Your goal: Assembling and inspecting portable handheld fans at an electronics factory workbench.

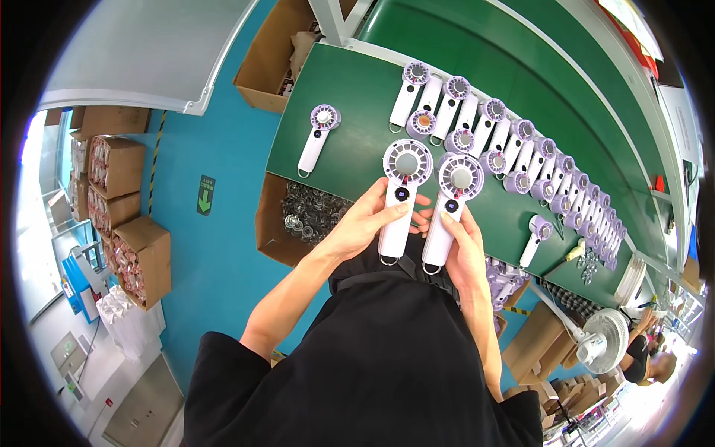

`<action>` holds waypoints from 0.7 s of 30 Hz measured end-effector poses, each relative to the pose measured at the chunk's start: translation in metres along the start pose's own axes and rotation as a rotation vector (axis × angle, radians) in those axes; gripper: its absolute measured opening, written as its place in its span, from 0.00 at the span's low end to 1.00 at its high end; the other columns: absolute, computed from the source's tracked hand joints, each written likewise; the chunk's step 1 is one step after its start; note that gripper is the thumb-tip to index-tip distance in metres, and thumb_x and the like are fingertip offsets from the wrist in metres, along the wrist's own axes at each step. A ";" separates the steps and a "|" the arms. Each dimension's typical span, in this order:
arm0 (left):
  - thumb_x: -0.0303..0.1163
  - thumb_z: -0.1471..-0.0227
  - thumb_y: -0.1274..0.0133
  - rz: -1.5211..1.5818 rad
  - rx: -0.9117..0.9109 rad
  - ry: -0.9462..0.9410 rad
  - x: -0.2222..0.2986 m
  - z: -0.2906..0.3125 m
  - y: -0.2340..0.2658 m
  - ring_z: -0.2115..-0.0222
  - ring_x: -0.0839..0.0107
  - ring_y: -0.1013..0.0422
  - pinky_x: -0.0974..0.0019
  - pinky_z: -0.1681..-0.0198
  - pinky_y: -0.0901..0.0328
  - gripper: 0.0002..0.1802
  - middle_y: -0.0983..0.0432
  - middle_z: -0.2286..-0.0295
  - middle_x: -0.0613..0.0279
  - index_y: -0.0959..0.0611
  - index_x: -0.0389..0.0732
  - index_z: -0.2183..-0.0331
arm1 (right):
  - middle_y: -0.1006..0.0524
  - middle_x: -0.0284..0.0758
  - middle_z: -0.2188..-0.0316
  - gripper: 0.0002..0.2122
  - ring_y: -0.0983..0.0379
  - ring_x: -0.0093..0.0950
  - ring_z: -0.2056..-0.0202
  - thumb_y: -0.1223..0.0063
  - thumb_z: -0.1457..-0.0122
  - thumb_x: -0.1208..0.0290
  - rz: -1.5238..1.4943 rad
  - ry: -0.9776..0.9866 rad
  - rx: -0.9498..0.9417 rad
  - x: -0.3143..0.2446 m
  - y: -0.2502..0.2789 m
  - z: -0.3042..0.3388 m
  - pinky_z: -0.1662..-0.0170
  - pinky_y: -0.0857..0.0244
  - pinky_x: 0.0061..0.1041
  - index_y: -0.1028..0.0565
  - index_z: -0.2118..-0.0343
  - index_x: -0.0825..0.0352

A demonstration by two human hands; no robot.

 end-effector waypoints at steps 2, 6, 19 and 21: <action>0.28 0.40 0.55 -0.003 -0.013 -0.017 0.000 0.000 0.001 0.59 0.59 0.26 0.58 0.54 0.29 0.24 0.30 0.54 0.44 0.41 0.35 0.45 | 0.23 0.40 0.63 0.15 0.26 0.27 0.64 0.51 0.39 0.72 -0.007 -0.001 -0.001 0.000 0.001 -0.001 0.57 0.30 0.26 0.33 0.51 0.71; 0.28 0.40 0.56 -0.011 0.007 -0.030 0.000 0.000 -0.001 0.58 0.58 0.26 0.57 0.54 0.29 0.23 0.30 0.53 0.44 0.41 0.35 0.46 | 0.23 0.40 0.63 0.15 0.26 0.26 0.64 0.51 0.39 0.72 -0.003 0.003 0.005 0.001 0.001 -0.002 0.57 0.31 0.26 0.33 0.51 0.70; 0.26 0.40 0.57 -0.016 -0.014 -0.006 0.002 -0.001 0.005 0.58 0.58 0.26 0.57 0.54 0.28 0.22 0.31 0.52 0.42 0.41 0.34 0.46 | 0.23 0.39 0.63 0.14 0.25 0.26 0.64 0.51 0.39 0.71 -0.009 -0.002 -0.002 0.002 0.000 -0.004 0.56 0.30 0.27 0.33 0.52 0.70; 0.26 0.40 0.57 -0.013 -0.017 -0.011 0.003 -0.001 0.004 0.58 0.58 0.26 0.57 0.54 0.28 0.22 0.31 0.52 0.42 0.41 0.34 0.46 | 0.23 0.39 0.63 0.14 0.25 0.26 0.64 0.51 0.39 0.71 -0.008 -0.003 -0.004 0.000 -0.003 -0.004 0.56 0.30 0.27 0.32 0.52 0.69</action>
Point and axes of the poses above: each hand's wrist, its own z-axis away from the middle knuckle, its own y-axis out of the back of the hand, x = y × z, the point moved 2 cm from there along -z, towards the middle knuckle
